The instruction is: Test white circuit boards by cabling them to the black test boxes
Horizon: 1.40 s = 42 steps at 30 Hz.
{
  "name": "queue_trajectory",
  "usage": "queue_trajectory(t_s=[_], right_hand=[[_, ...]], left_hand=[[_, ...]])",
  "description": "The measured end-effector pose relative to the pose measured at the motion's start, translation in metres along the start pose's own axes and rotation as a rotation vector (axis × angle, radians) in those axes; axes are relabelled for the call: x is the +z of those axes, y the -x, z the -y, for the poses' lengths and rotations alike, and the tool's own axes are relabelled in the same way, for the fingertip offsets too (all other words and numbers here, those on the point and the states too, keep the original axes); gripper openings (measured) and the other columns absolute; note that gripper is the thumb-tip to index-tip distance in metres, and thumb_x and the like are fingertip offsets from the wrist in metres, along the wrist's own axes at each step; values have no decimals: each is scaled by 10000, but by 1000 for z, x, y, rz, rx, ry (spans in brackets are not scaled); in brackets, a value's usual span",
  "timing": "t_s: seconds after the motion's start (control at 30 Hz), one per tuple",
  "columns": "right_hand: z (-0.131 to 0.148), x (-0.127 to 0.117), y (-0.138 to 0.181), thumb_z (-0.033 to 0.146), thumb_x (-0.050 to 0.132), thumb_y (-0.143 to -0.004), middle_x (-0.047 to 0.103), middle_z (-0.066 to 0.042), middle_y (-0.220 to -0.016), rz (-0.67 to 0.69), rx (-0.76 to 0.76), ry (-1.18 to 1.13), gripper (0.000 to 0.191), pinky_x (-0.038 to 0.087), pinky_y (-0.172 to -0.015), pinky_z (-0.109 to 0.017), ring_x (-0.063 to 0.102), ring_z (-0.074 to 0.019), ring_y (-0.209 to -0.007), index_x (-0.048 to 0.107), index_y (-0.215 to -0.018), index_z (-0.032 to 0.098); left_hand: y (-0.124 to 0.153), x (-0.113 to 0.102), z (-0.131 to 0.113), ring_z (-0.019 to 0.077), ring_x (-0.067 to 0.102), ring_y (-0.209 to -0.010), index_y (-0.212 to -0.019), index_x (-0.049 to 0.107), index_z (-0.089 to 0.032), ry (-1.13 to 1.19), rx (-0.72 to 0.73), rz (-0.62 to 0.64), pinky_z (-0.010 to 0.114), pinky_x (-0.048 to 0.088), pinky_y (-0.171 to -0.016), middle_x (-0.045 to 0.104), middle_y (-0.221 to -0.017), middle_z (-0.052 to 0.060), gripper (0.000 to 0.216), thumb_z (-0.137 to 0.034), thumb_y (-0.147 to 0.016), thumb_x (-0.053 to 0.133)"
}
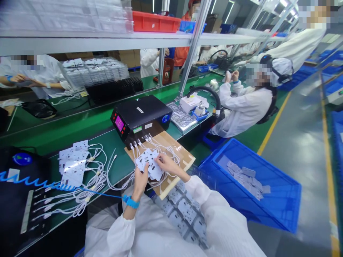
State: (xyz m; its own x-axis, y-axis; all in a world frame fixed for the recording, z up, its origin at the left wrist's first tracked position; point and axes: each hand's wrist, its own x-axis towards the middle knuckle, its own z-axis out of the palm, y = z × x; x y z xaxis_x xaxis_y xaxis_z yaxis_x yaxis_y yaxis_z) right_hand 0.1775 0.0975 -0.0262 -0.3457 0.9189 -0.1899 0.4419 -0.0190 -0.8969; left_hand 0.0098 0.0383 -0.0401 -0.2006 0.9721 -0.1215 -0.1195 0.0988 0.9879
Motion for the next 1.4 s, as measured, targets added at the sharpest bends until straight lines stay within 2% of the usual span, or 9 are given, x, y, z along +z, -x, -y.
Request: queue_trajectory(t_s=[0.13, 0.27, 0.4, 0.67, 0.87, 1.0, 1.17, 1.27, 1.4], right_hand=[[5, -1, 3, 581, 473, -999, 548, 59, -538, 42, -9, 44, 352, 396, -499, -266, 536, -153, -488, 461, -890, 247], [9, -1, 1, 385, 460, -1021, 561, 31, -630, 1, -62, 254, 233, 357, -575, -267, 531, -146, -577, 473, -846, 232], [7, -3, -4, 291, 452, -1015, 495, 31, -658, 10, -123, 442, 255, 303, -620, -281, 451, -130, -598, 426, -771, 224], [-3, -16, 19, 327, 283, -1068, 500, -3, -771, -2, -270, 226, 342, 453, -737, -317, 497, -167, -729, 378, -752, 239], [-36, -12, 69, 529, 476, -1053, 599, -89, -941, -279, -283, 483, 342, 496, -755, -384, 572, -222, -805, 557, -967, 208], [-41, 1, 76, 440, 332, -1110, 649, -115, -973, -260, -304, 501, 365, 526, -825, -389, 634, -241, -884, 602, -1043, 204], [-38, 10, 62, 414, 304, -1120, 702, -92, -873, -216, -166, 621, 397, 493, -674, -290, 651, -195, -704, 580, -1237, 153], [-39, 9, 55, 402, 321, -1121, 707, -67, -810, -167, -146, 708, 406, 499, -677, -274, 666, -192, -694, 589, -1317, 171], [-17, -1, 67, 529, 313, -1108, 659, -176, -1291, -134, -217, 572, 585, 566, -901, -394, 704, -258, -1032, 428, -1552, 166]], left_hand=[[0, -1, 1, 301, 689, -1231, -1283, 651, -183, 1, -47, 10, 466, 557, -1069, 705, -1334, 177, 546, -617, -956, 590], [2, 0, -4, 288, 641, -1312, -1293, 660, -175, -7, 18, 70, 459, 480, -1173, 689, -1375, 153, 549, -468, -848, 796], [3, 0, -6, 293, 632, -1324, -1294, 674, -161, -60, 55, 83, 477, 455, -1195, 687, -1377, 159, 525, -411, -849, 796], [1, -3, -4, 278, 638, -1323, -1311, 661, -168, -80, 54, 79, 456, 464, -1192, 685, -1381, 158, 558, -449, -850, 804], [7, -3, -17, 296, 612, -1360, -1356, 632, -166, -15, 53, -25, 462, 491, -1177, 648, -1432, 176, 635, -475, -835, 822], [12, 2, -27, 306, 638, -1327, -1315, 665, -164, 7, 53, -60, 476, 489, -1182, 686, -1375, 176, 612, -471, -817, 843], [15, -1, -32, 280, 644, -1320, -1342, 665, -173, 12, 83, -128, 438, 497, -1179, 679, -1393, 161, 626, -447, -812, 854], [19, -8, -39, 279, 663, -1291, -1340, 669, -159, 19, 109, -176, 424, 527, -1147, 680, -1390, 167, 629, -439, -810, 858], [32, -24, -60, 277, 658, -1297, -1333, 673, -151, 7, 133, -187, 408, 530, -1144, 680, -1392, 162, 638, -435, -798, 869]])
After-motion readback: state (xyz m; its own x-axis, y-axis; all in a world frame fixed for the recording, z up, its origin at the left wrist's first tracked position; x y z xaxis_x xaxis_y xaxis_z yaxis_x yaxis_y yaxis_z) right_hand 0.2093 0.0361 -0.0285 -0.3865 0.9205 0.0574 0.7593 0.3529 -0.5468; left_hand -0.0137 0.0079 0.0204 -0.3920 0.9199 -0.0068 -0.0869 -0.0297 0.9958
